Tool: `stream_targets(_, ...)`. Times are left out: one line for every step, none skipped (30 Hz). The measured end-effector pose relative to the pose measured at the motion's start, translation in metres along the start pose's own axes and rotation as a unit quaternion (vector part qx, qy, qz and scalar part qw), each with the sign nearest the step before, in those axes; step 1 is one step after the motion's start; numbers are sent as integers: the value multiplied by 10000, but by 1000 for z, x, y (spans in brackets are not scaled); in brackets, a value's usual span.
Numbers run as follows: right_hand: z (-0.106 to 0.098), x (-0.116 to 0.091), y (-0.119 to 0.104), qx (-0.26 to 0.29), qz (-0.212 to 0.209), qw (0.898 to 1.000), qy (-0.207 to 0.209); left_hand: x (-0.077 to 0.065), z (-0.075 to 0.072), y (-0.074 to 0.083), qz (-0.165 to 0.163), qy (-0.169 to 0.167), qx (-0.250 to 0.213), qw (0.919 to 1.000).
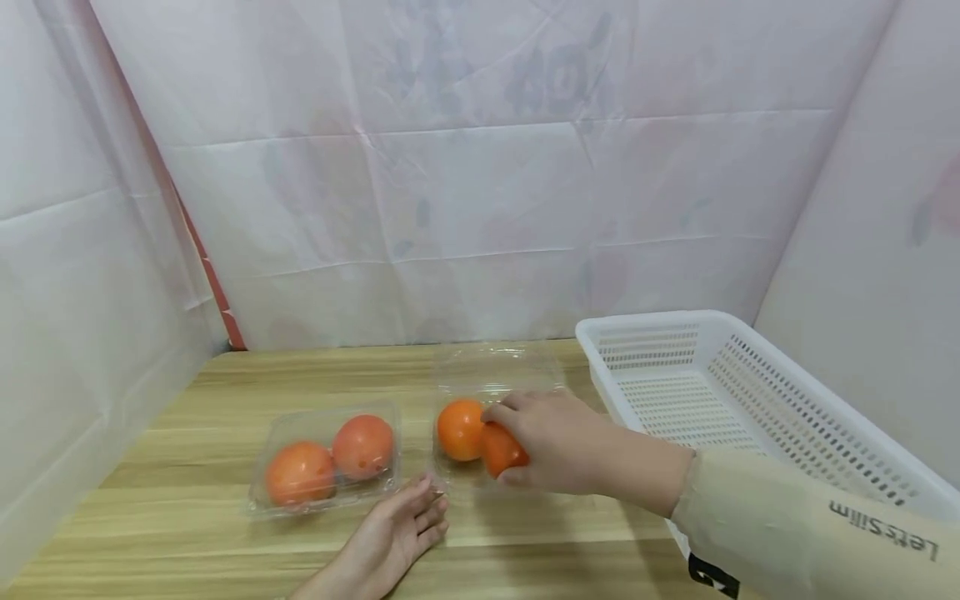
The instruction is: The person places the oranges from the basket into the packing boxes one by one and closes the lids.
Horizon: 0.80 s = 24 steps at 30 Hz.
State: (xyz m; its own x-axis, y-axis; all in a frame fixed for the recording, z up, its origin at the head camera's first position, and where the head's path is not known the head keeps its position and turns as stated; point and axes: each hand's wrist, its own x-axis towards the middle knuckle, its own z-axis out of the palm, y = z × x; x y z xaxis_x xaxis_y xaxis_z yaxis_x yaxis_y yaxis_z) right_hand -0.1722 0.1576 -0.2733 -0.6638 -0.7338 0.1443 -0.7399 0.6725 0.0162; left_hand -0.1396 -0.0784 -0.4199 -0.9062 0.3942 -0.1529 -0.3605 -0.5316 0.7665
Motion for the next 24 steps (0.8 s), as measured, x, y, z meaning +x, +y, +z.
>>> stream_targets(2, 1, -1, -45, -53, 10000, -35, 0, 0, -1, -6, -15, 11, 10000)
stream_targets(3, 1, -2, -78, -93, 9999, -67, 0, 1, -1, -10, -16, 8, 10000)
stream_targets(5, 2, -3, -100, -136, 9998, -85, 0, 1, -1, -17, -13, 4, 10000)
stream_targets(6, 4, -3, -118, -166, 9997, -101, 0, 0, 0, -15, -16, 9, 10000)
stream_targets(7, 5, -4, -132, -169, 9997, -134, 0, 0, 0, -22, -9, 11, 10000)
stream_targets(7, 6, -4, -138, -167, 9996, -161, 0, 0, 1, -31, 2, 16, 10000)
stream_targets(8, 8, -5, -133, -169, 9996, -198, -1, -1, 1, -29, 3, 21, 10000)
stream_targets(9, 9, -5, -128, -172, 9995, -241, -1, -2, 2, -26, 9, 24, 10000)
stream_targets(10, 11, -5, -128, -175, 9994, -281, -2, -3, 2, -23, 13, 32, 10000)
stream_targets(11, 12, -5, -131, -176, 9992, -326, -3, -3, 2, -29, 21, 35, 10000)
stream_targets(12, 13, -5, -136, -176, 9991, -375, -4, -4, 2, -34, 38, 20, 10000)
stream_targets(13, 13, -5, -139, -172, 9989, -417, -5, -5, 2, -46, 40, 8, 10000)
stream_targets(14, 14, -5, -143, -167, 9987, -460, -6, -5, 1, -58, 35, -4, 10000)
stream_targets(14, 13, -5, -164, -164, 9985, -486, -6, -5, 1, -69, 43, -21, 10000)
stream_targets(15, 13, -5, -171, -142, 9984, -520, -7, -5, 0, -77, 41, -40, 10000)
stream_targets(15, 12, -4, -192, -131, 9983, -536, -7, -4, -1, -76, 27, -49, 10000)
stream_targets(16, 11, -3, -214, -120, 9982, -556, -7, -3, -2, -79, 19, -57, 10000)
stream_targets(16, 9, -3, -231, -116, 9981, -565, -6, -2, -3, -96, 10, -61, 9999)
stream_targets(15, 8, -2, -246, -122, 9980, -566, -6, -1, -3, -89, 4, -60, 9999)
stream_targets(15, 8, -1, -254, -123, 9980, -569, -5, 0, -4, -83, 12, -61, 9999)
stream_targets(15, 7, -1, -243, -116, 9980, -579, -5, 0, -5, -83, 13, -53, 10000)
stream_targets(14, 7, 0, -241, -123, 9979, -583, -4, 1, -5, -82, 23, -44, 10000)
stream_targets(14, 7, 0, -235, -118, 9979, -595, -3, 1, -5, -85, 40, -41, 9999)
stream_targets(14, 6, 0, -230, -113, 9979, -598, -3, 1, -5, -72, 47, -39, 10000)
